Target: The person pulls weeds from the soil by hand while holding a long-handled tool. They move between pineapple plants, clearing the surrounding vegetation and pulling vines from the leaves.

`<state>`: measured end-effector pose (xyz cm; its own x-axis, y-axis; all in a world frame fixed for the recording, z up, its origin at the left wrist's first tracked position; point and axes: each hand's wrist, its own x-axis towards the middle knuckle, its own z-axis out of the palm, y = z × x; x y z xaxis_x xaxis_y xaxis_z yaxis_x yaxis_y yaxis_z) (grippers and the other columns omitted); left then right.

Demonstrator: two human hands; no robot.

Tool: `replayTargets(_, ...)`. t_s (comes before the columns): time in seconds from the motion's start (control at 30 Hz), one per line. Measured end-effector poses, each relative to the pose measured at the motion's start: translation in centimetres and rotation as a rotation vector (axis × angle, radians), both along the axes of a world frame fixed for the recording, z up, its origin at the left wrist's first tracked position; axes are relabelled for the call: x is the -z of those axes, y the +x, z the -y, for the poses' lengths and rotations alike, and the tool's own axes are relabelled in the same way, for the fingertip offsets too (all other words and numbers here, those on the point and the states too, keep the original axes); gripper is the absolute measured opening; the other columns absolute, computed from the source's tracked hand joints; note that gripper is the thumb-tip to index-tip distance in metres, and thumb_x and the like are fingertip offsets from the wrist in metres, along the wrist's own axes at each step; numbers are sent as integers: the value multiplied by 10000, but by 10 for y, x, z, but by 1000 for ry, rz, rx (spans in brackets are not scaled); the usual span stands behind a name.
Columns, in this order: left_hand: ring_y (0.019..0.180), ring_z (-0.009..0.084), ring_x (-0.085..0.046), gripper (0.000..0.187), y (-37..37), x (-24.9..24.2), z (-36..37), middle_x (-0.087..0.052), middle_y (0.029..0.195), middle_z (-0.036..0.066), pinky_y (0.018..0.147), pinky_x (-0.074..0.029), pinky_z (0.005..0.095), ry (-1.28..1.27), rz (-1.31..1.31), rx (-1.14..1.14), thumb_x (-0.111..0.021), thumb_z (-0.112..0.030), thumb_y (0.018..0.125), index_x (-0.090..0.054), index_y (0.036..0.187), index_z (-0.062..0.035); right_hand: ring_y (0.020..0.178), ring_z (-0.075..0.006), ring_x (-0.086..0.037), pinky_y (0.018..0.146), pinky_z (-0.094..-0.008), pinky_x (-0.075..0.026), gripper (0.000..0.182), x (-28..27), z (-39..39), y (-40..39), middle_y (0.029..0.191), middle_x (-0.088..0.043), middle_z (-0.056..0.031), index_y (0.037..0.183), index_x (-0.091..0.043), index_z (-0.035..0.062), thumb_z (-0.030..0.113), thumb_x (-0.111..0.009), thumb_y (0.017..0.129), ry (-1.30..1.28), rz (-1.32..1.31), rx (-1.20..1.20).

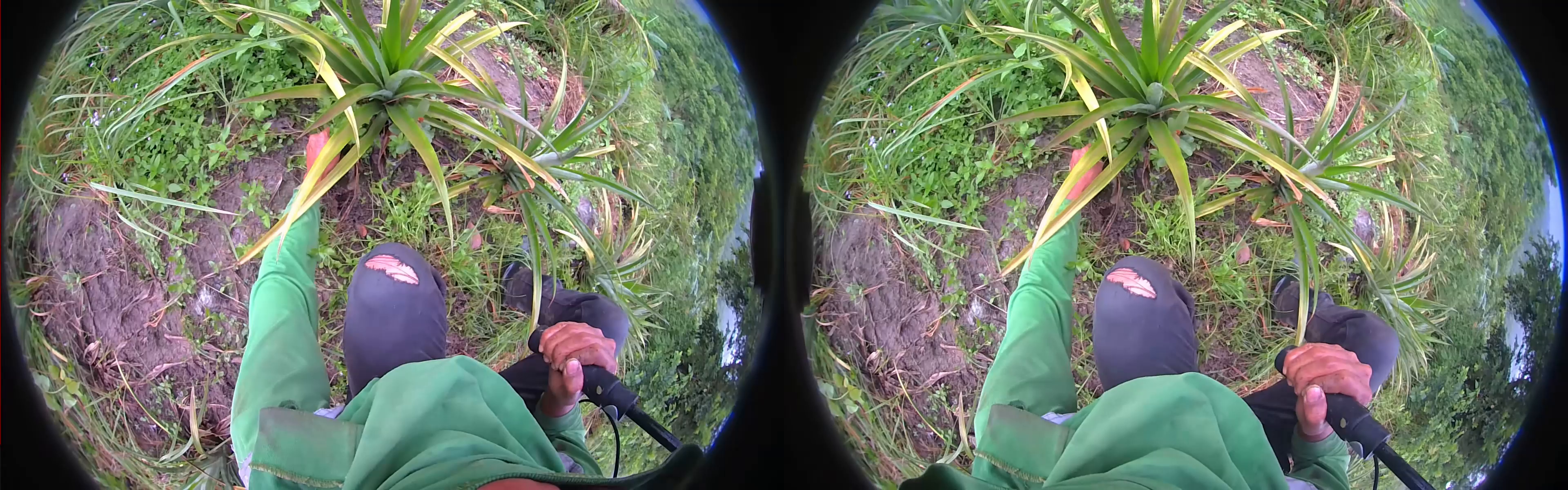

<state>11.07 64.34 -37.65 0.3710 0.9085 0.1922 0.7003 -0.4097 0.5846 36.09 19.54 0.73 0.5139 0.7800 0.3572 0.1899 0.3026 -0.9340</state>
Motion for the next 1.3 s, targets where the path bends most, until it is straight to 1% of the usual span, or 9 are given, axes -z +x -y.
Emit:
replayTargets(0.27,918,475,-699,257,10,-14,10,-701,893,296,790,-562,551,-124,-49,10,-660,-253,881,-740,995,-37,430,-184,-545,492,-377,-553,384,-3,0,-1,523,-537,-39,639,-488,45,214,-688,920,9,-34,-4)
replayTargets(0.3,915,476,-698,256,10,-6,8,-701,885,293,788,-562,551,-151,-54,4,-658,-254,881,-742,995,-40,429,-185,-547,492,-377,-553,391,-3,1,0,522,-537,-39,637,-487,46,224,-690,920,1,-28,2)
replayTargets(0.33,912,474,-699,260,-4,65,-17,-705,879,279,788,-564,551,-341,108,-21,-664,-266,874,-750,1007,-60,427,-186,-548,491,-376,-553,397,-4,1,1,520,-538,-39,636,-486,47,234,-692,920,-8,-23,7)
replayTargets(0.47,908,466,-704,253,0,26,14,-710,881,264,790,-565,551,-316,23,-140,-653,-263,873,-757,1021,-85,424,-188,-550,491,-377,-555,403,-4,-2,-1,520,-541,-43,635,-484,47,247,-691,917,-11,-19,40)
replayTargets(0.53,885,462,-704,257,1,-18,37,-710,877,255,771,-560,548,-176,218,-28,-657,-254,846,-754,1031,-103,423,-190,-551,485,-378,-554,404,-3,-2,0,518,-541,-45,633,-482,49,249,-689,916,-18,-4,55)
replayTargets(0.67,816,462,-690,256,-3,3,36,-696,824,243,722,-542,541,-118,136,-3,-664,-226,807,-739,1017,-101,423,-190,-550,477,-379,-549,400,-4,-3,1,517,-538,-45,629,-480,50,240,-691,911,-10,-13,53)
replayTargets(0.73,755,462,-664,268,-5,9,41,-675,767,226,682,-517,536,-72,333,64,-676,-217,779,-729,1018,-107,425,-191,-552,469,-378,-545,394,-3,-2,2,518,-539,-43,630,-482,49,234,-692,909,-11,-7,56)
replayTargets(0.87,714,444,-656,271,-10,43,29,-649,728,223,662,-511,521,-176,213,41,-676,-219,778,-716,1005,-75,425,-189,-551,469,-375,-544,388,-1,-5,1,518,-539,-41,635,-487,48,231,-693,907,-34,-4,56)
replayTargets(1.3,721,437,-666,281,-10,29,53,-656,741,230,665,-516,514,-205,184,-9,-673,-204,786,-716,1024,-62,430,-187,-546,475,-371,-545,398,-4,-14,-6,526,-545,-46,637,-504,34,231,-711,913,-34,-22,34)
